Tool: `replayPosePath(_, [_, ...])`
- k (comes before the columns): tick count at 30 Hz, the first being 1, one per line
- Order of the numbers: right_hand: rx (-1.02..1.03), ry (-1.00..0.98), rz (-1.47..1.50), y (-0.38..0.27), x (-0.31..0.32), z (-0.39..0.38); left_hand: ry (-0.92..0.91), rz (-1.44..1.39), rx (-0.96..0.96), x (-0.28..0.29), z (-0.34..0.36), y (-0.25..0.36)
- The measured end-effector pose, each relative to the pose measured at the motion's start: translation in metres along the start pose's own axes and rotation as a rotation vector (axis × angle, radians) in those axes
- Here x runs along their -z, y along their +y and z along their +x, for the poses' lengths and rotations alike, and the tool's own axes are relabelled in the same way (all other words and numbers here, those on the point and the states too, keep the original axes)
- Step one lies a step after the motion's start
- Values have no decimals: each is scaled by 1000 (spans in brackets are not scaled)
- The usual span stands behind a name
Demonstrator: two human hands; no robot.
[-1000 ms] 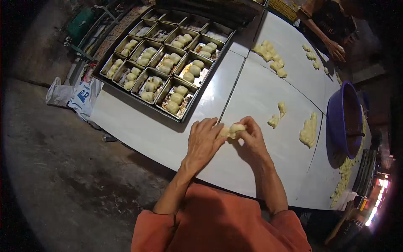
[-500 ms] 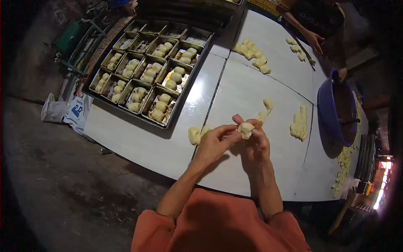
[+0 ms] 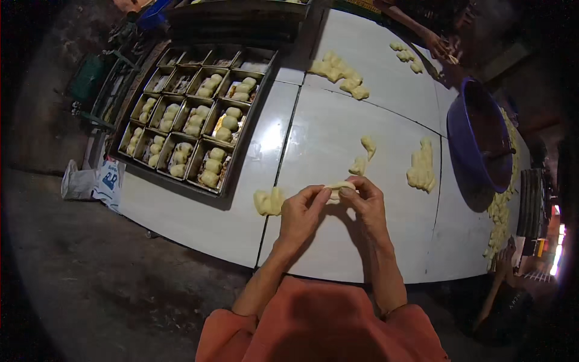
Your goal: The person shapes portions of dough by hand, fills them, rolls them into uniform shapes, and places them into rows inside metal baking pans.
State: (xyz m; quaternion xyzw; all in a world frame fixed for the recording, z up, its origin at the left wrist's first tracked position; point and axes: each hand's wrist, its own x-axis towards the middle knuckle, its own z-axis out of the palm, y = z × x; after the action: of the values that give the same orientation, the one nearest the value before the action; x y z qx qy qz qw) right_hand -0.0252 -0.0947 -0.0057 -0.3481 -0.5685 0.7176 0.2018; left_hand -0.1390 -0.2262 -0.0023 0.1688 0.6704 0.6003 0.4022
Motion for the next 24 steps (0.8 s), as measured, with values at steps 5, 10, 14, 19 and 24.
replayPosePath(5, [66,68,117,-23,0,-7,169,31,-551,-39,17,7])
replayPosePath(10, [43,41,529,-49,14,-16,-45,-231,-709,-105,39,-6])
replayPosePath(14, [51,106,674,-58,45,-3,-124,-565,-566,-156,48,-7])
replayPosePath(19, [92,161,569,-87,117,18,-380,-620,-99,-176,35,18])
replayPosePath(24, [460,646,-121,-157,265,58,-432,-463,275,-141,38,0])
